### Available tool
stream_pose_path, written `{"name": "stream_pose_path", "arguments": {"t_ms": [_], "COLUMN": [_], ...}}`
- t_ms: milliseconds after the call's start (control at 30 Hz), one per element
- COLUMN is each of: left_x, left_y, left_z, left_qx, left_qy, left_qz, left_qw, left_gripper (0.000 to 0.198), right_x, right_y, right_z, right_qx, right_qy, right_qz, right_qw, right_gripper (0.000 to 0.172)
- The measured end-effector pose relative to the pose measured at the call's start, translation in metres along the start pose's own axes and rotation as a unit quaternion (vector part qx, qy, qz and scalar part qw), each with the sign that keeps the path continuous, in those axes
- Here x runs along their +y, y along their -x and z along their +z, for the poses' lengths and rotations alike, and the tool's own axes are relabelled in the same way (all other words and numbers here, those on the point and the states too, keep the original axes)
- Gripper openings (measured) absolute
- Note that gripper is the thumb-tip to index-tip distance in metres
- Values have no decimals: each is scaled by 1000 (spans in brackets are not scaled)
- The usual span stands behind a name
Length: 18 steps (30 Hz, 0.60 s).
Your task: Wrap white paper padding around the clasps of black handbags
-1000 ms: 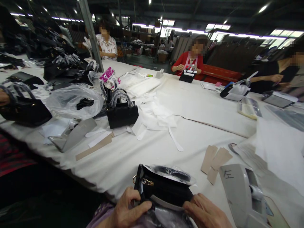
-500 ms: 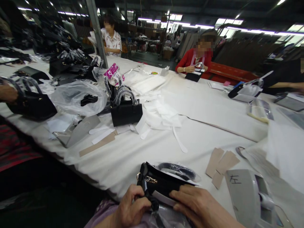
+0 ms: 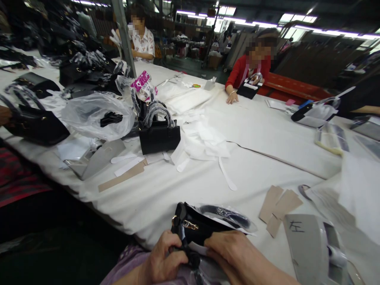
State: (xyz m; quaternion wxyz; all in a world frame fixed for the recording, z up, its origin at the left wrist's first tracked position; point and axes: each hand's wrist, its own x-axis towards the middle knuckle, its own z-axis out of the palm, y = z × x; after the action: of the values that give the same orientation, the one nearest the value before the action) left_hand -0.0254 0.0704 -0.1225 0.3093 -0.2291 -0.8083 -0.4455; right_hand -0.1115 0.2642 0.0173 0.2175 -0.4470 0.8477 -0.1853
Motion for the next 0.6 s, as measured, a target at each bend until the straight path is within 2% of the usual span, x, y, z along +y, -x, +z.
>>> {"name": "stream_pose_path", "arguments": {"t_ms": [100, 200, 367, 467, 600], "left_x": [-2, -4, -10, -11, -9], "left_y": [2, 5, 6, 3, 0], "left_z": [1, 2, 3, 0, -4], "left_qx": [-3, -6, -7, -25, -48], "left_qy": [6, 9, 16, 26, 40], "left_qz": [17, 20, 20, 30, 6], "left_qw": [1000, 1000, 1000, 999, 998], "left_gripper": [15, 13, 12, 12, 11], "right_x": [0, -1, -5, -2, 3], "right_y": [-6, -14, -17, -14, -12], "right_z": [3, 5, 2, 3, 11], "right_qx": [-6, 21, 28, 20, 19], "right_qy": [-6, 0, -3, -5, 19], "right_qz": [19, 26, 17, 2, -12], "right_qw": [1000, 999, 999, 1000, 1000], "right_gripper": [16, 13, 21, 24, 22]}}
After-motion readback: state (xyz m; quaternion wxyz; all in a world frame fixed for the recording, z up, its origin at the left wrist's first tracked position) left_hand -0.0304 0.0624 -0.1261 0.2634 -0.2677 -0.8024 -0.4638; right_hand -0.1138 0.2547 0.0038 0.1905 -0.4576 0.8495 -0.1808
